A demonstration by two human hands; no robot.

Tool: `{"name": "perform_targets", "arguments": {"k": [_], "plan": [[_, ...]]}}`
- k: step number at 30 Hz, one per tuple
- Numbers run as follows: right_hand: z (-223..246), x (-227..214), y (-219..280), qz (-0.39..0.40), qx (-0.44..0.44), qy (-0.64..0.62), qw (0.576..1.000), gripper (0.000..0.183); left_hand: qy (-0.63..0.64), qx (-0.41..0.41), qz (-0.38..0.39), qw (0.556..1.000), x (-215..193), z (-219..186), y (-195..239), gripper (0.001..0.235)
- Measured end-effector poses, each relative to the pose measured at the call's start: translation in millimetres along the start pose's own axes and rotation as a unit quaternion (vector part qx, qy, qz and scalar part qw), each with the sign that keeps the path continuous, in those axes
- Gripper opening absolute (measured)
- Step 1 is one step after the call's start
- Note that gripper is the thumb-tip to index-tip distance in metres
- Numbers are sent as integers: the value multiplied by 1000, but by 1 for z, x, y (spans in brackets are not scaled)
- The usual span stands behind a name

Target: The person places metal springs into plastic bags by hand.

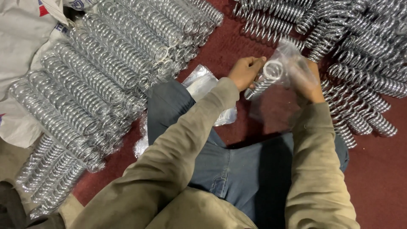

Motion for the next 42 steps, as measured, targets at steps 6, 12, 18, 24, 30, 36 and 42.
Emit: {"name": "perform_targets", "arguments": {"k": [6,12,18,24,30,36,42], "plan": [[-128,28,-14,93,104,79,987,39,-145,-180,26,972,-18,98,-23,37],[-215,59,-26,4,243,-78,967,45,-159,-385,62,907,-24,219,-48,44],[-149,60,10,27,297,121,947,36,-615,-172,198,744,2,168,-41,48],[-32,62,49,-84,134,176,972,30,-360,-248,37,898,-22,187,-48,38],[-46,76,68,-100,106,111,983,48,-474,-190,39,859,-1,123,-6,44],[-32,73,65,-94,106,67,988,69,-326,84,-15,942,14,30,48,59],[-133,81,49,14,165,201,966,49,-352,-1,82,932,13,95,22,69]]}}
Point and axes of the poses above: each hand's wrist, its own y-axis away from the middle knuckle, its own x-axis out of the palm, z = x × y, the point moved 7 cm from there along -y, towards the middle knuckle, and after that the axes turned 9 degrees about z, right-handed, at the moved point
